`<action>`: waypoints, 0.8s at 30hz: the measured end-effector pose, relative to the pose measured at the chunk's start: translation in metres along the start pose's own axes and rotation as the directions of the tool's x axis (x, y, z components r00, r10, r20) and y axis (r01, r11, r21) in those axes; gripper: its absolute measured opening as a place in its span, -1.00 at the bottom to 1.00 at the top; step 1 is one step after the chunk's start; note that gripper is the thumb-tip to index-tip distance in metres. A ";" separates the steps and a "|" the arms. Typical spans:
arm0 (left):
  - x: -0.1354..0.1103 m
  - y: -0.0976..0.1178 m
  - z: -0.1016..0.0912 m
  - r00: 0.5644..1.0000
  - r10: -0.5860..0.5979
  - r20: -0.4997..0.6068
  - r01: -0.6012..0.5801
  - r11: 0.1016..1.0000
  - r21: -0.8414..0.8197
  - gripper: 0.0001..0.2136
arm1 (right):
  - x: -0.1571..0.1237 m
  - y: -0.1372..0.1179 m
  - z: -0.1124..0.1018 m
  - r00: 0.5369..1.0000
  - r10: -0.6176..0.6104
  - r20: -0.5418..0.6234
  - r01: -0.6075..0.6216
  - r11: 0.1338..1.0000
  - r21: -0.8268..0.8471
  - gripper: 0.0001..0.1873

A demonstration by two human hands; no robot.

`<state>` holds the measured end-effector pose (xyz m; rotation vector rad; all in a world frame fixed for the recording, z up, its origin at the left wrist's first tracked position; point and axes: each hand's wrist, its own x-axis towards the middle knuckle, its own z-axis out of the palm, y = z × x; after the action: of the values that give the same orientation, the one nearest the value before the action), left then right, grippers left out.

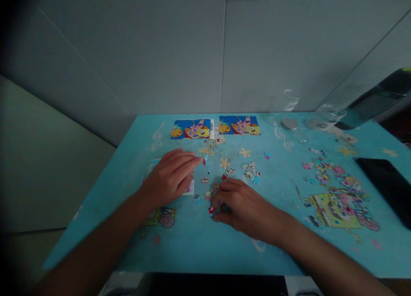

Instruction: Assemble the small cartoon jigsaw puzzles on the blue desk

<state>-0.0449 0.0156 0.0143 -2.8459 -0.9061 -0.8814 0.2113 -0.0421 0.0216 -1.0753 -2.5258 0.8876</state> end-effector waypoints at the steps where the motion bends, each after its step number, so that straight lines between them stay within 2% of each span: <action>1: 0.000 -0.002 0.000 1.000 -0.014 -0.002 0.014 1.000 0.011 -0.61 | 0.000 0.001 0.001 1.000 -0.002 -0.002 0.002 1.000 0.005 -0.87; 5: -0.002 -0.008 -0.003 0.997 -0.071 -0.044 0.073 0.997 0.035 -0.73 | 0.000 0.006 0.004 1.000 0.018 0.009 -0.018 0.999 0.030 -0.91; 9: -0.002 -0.012 -0.006 0.991 -0.106 -0.087 0.110 0.993 0.044 -0.74 | 0.000 0.006 0.003 1.000 0.010 -0.007 -0.010 0.997 0.070 -0.93; 18: -0.003 -0.010 0.004 0.995 -0.100 0.000 0.100 0.995 0.002 -0.75 | 0.004 0.000 0.001 0.999 -0.015 -0.037 0.016 1.000 0.017 -0.90; 21: -0.003 -0.011 0.006 0.996 -0.084 0.007 0.084 0.997 0.000 -0.76 | 0.003 0.003 -0.010 0.995 -0.027 -0.095 0.029 0.999 0.021 -0.88; 24: -0.004 -0.012 0.008 0.997 -0.081 0.015 0.081 0.997 0.001 -0.76 | 0.000 0.008 -0.024 0.974 0.081 -0.212 -0.074 0.996 0.042 -0.88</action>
<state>-0.0499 0.0246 0.0040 -2.8374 -1.0304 -0.8688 0.2268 -0.0267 0.0354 -1.1971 -2.3003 0.7853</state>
